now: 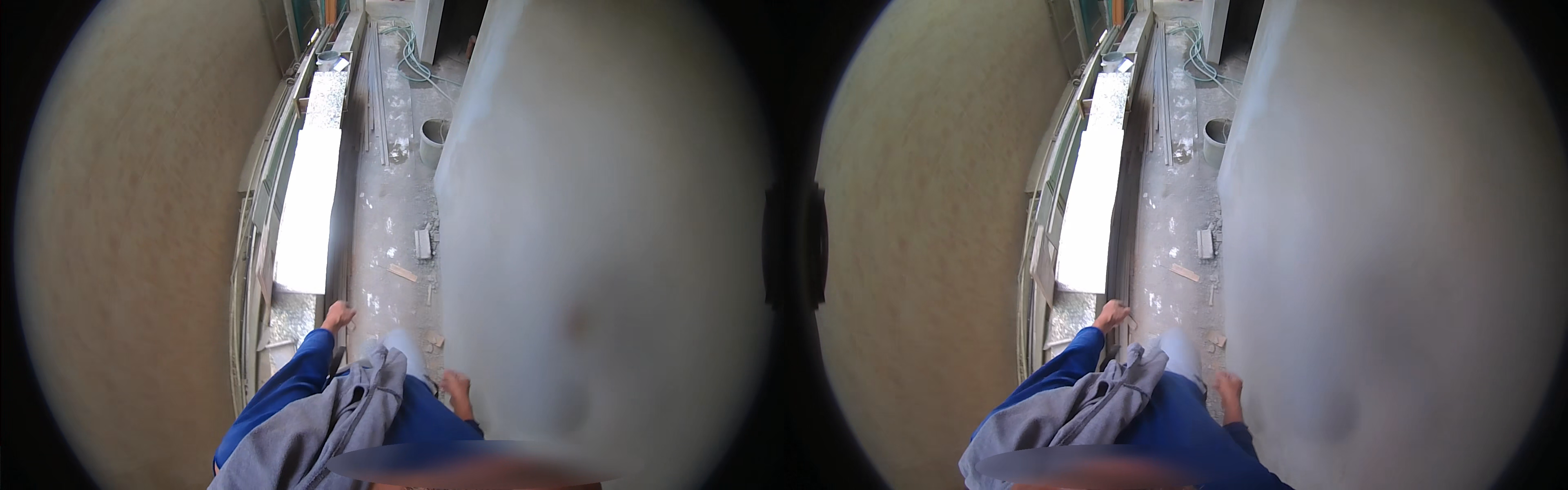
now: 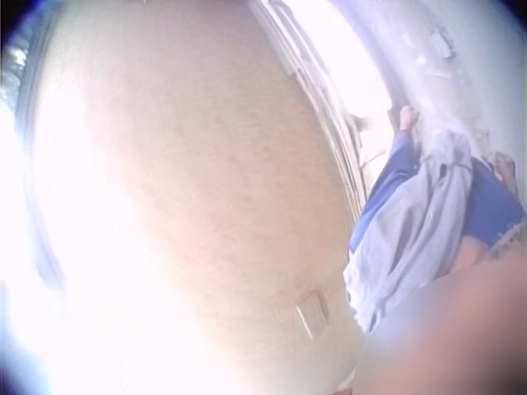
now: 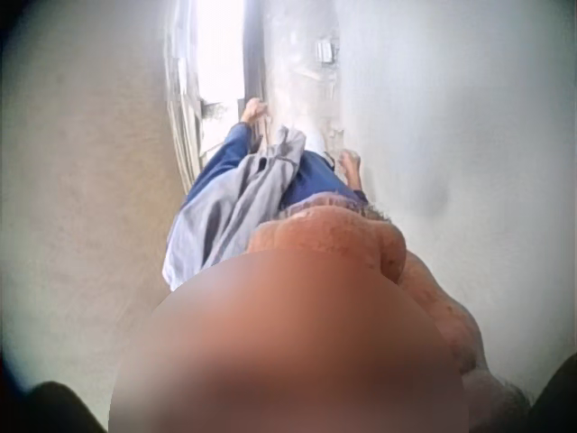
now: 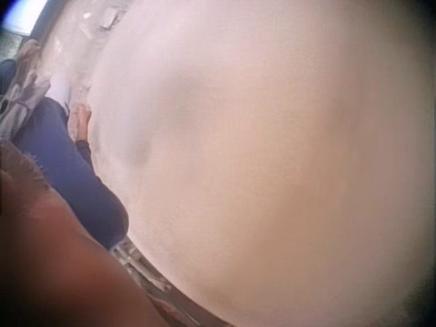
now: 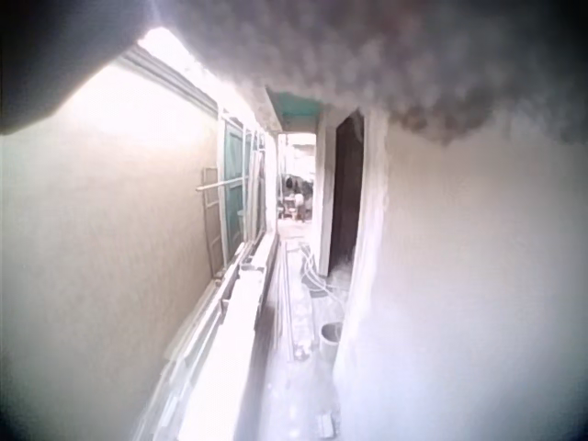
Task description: The person uses a power drill to fasten metal bars to a scaffolding structure. They then use a hammer to adjust the bars and secure them in place. The person moves around the scaffolding to access different sections.
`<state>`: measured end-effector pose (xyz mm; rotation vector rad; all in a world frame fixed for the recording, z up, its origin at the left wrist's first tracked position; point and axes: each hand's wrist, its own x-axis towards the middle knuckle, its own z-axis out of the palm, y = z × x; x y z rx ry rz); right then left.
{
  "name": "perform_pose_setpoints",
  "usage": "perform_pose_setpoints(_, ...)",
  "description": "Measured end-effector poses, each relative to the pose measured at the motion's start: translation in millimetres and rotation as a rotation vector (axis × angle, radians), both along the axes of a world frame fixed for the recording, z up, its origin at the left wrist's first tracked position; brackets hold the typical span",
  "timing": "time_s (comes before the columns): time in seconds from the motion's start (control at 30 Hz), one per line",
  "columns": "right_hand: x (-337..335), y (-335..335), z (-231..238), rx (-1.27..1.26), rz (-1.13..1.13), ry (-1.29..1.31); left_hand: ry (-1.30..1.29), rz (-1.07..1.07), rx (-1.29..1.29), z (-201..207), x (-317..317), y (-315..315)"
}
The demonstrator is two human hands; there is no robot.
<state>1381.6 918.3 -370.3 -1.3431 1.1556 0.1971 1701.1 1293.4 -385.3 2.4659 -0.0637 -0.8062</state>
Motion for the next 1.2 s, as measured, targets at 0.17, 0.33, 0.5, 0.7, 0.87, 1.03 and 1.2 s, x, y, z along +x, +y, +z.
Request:
perform_pose_setpoints(0.17,213,-20,39,-0.042,0.037,0.017,0.001,0.098,-0.272,33,187,-45)
perform_pose_setpoints(0.33,383,-64,-1,-0.221,0.358,0.155,0.011,0.170,-0.101,-1,313,-19)
perform_pose_setpoints(0.5,612,-121,-17,-0.498,0.805,0.202,0.305,0.345,0.087,1,372,24)
perform_pose_setpoints(0.7,926,-172,-13,-0.715,0.732,-0.236,0.339,0.423,0.072,2,470,7)
perform_pose_setpoints(0.87,1135,-193,-36,-0.646,0.795,-0.037,0.383,0.385,0.051,-26,645,-19)
perform_pose_setpoints(1.03,1257,-184,-26,-0.451,0.860,0.225,0.151,-0.099,0.110,-29,893,-18)
perform_pose_setpoints(1.2,1331,-192,-39,-0.601,1.114,0.192,0.173,0.550,-0.205,-12,1181,-44)
